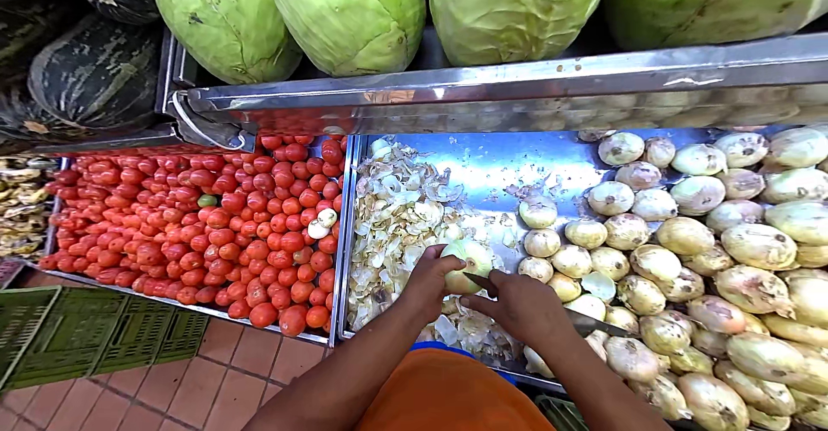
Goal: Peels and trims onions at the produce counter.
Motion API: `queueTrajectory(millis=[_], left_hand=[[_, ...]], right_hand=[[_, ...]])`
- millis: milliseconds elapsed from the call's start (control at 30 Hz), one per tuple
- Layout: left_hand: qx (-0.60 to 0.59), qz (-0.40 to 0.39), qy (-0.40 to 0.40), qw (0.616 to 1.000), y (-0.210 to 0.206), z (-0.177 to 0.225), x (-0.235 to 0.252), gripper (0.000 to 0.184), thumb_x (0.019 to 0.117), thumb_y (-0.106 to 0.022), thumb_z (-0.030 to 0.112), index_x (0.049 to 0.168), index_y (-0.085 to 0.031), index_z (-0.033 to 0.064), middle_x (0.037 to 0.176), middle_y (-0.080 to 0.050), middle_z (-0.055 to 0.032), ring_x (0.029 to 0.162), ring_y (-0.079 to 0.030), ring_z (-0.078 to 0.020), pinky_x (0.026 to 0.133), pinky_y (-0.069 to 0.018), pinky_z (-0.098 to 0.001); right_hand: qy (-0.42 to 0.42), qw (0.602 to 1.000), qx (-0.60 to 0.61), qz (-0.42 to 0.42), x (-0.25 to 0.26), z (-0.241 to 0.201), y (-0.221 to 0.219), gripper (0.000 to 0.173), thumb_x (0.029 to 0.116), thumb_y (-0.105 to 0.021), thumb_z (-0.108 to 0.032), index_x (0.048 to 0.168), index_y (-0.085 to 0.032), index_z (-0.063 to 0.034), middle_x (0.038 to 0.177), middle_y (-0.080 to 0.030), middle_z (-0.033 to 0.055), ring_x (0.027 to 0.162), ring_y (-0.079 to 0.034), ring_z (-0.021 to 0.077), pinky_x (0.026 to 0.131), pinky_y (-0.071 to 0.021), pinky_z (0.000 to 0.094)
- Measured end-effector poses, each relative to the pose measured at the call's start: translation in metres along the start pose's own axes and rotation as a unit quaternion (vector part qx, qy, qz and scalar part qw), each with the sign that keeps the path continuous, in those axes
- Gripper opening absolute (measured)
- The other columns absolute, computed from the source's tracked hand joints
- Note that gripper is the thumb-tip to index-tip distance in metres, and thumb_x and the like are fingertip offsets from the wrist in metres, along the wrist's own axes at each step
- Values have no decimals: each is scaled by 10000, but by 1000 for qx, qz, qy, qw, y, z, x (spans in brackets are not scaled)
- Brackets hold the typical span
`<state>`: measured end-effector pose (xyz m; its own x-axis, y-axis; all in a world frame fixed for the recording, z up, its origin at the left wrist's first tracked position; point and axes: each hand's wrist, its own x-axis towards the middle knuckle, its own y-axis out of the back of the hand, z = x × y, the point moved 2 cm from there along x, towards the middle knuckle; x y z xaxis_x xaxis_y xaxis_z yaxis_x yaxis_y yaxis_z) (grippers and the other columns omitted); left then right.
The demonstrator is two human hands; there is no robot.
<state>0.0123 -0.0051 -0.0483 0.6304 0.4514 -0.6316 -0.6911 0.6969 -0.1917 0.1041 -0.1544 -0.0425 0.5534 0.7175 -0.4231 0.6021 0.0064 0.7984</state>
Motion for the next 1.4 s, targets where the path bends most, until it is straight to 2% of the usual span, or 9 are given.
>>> queueTrajectory(millis=[167, 300, 367, 500, 767, 933, 1067, 1267, 1400], left_hand=[[3, 38, -10, 999, -5, -4, -6, 491, 933, -689, 94, 1374, -475, 56, 1173, -656, -196, 1002, -680, -300, 850, -579, -450], [-33, 46, 3, 998, -3, 3, -6, 508, 974, -680, 168, 1412, -446, 63, 1256, -635, -202, 1081, -674, -318, 903, -580, -456], [-43, 44, 6, 998, -2, 4, -5, 492, 981, -670, 163, 1410, -454, 57, 1250, -637, -207, 1078, -675, -322, 897, -581, -456], [-46, 29, 3, 999, -2, 3, -8, 439, 977, -634, 122, 1383, -492, 35, 1208, -653, -217, 1039, -687, -321, 882, -587, -459], [-35, 47, 10, 998, -7, 0, -7, 410, 974, -653, 140, 1342, -523, 14, 1163, -674, -216, 1004, -698, -309, 862, -592, -444], [-56, 55, 20, 997, -5, 4, -6, 397, 1014, -617, 222, 1348, -537, 23, 1225, -654, -209, 1053, -688, -317, 869, -596, -442], [-41, 47, 17, 998, -6, 1, -6, 373, 999, -621, 167, 1328, -539, 12, 1176, -671, -218, 1007, -699, -312, 859, -595, -439], [-23, 49, 23, 998, -10, -4, -4, 354, 977, -652, 149, 1286, -560, 2, 1126, -681, -209, 977, -697, -291, 824, -589, -419], [-49, 65, 50, 995, -7, -2, -1, 369, 1009, -616, 263, 1300, -570, 41, 1232, -646, -202, 1057, -673, -320, 851, -580, -447]], right_hand=[[82, 992, -79, 52, -7, -9, -20, 700, 986, -406, -724, 837, -669, -94, 711, -658, 128, 733, -709, 347, 609, -548, 552], [96, 985, -103, -100, -11, -6, -35, 630, 1038, -416, -614, 995, -671, -40, 898, -702, 201, 917, -710, 411, 747, -542, 605], [89, 991, -71, -77, -12, 2, -27, 545, 1024, -497, -569, 1005, -676, -55, 903, -703, 178, 909, -708, 389, 758, -543, 596], [95, 988, -14, 122, -7, 10, -10, 706, 863, -555, -801, 824, -664, -105, 669, -622, 63, 645, -667, 273, 561, -528, 507], [147, 973, -68, 164, 0, 6, -27, 657, 971, -453, -720, 722, -607, -132, 584, -562, 49, 572, -645, 248, 501, -509, 460], [148, 986, -65, 45, -8, 5, -34, 688, 988, -423, -709, 823, -644, -79, 703, -643, 122, 715, -698, 329, 611, -536, 534], [131, 977, -29, 168, -3, 13, -14, 675, 899, -547, -761, 778, -650, -105, 629, -601, 62, 597, -658, 269, 518, -525, 493], [132, 986, -70, 69, -5, 6, -20, 699, 982, -408, -729, 802, -646, -97, 661, -627, 108, 683, -692, 326, 591, -538, 537], [128, 982, -107, -90, -8, 6, -45, 750, 1012, -336, -712, 948, -662, -39, 845, -692, 201, 871, -710, 415, 723, -540, 612]])
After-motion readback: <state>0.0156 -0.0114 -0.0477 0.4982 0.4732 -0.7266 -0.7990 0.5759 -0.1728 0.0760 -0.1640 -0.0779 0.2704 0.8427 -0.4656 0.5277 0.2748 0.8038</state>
